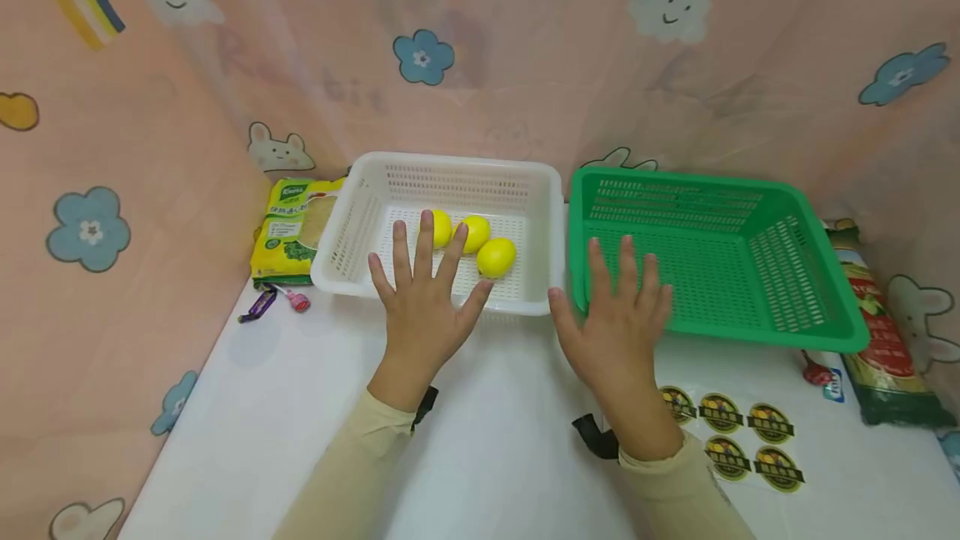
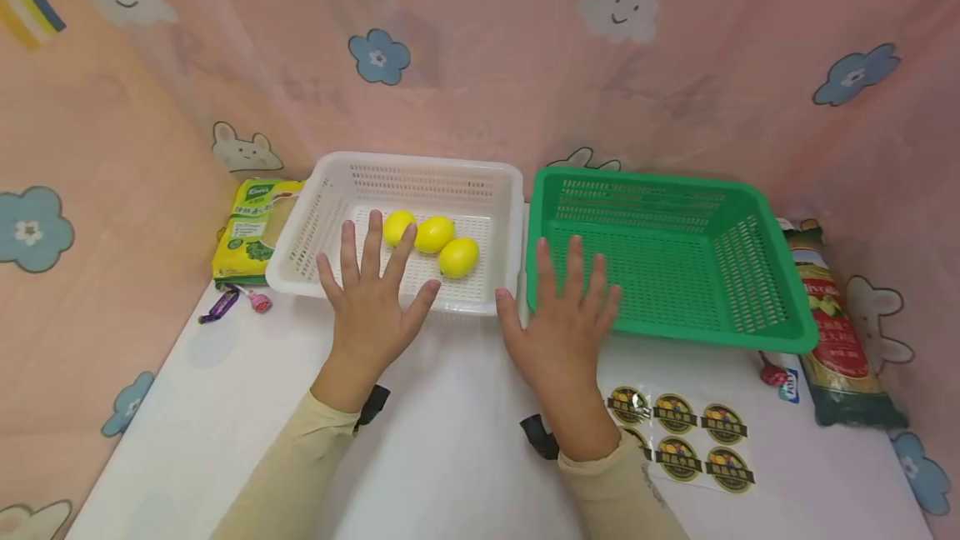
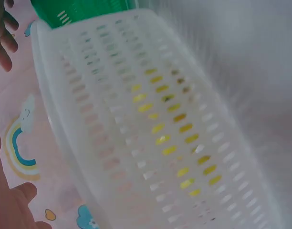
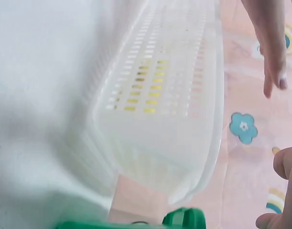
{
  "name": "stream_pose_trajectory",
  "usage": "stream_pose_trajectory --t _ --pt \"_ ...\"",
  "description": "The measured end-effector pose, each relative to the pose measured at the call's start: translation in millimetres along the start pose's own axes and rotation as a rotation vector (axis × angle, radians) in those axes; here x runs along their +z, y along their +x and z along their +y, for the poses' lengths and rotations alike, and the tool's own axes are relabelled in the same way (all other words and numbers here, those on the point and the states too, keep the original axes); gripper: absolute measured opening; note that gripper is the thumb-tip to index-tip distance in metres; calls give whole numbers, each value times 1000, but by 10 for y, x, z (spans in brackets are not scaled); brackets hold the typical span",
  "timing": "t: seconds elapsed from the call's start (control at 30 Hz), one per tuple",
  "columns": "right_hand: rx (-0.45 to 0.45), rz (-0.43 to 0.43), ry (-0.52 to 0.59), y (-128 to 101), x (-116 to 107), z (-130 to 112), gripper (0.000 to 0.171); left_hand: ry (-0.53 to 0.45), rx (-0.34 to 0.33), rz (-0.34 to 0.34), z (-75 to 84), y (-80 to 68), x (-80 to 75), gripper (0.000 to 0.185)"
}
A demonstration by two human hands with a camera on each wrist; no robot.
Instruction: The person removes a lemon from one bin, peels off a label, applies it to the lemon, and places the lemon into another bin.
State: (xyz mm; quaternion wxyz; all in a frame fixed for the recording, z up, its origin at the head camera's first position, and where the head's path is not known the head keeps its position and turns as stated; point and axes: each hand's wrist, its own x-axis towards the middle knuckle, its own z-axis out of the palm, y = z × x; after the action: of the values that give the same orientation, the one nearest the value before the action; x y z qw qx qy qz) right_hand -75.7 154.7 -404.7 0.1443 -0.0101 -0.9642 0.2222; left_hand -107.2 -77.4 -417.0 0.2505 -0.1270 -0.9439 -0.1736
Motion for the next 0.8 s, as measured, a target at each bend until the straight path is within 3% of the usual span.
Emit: stream_pose_trajectory --t 0.2,0.37,0.6,0.8 --pt "-39 -60 -16 14 95 -201 80 3 4 -65 -139 324 -131 71" --pt "-90 -102 -43 -22 219 -373 78 25 -17 -187 -218 659 -190 75" --pt "-165 -153 -50 -83 386 -594 70 56 -93 -479 -317 1147 -190 80" --pt "-182 -168 -27 -134 471 -673 56 27 -185 -733 -453 1454 -60 81"
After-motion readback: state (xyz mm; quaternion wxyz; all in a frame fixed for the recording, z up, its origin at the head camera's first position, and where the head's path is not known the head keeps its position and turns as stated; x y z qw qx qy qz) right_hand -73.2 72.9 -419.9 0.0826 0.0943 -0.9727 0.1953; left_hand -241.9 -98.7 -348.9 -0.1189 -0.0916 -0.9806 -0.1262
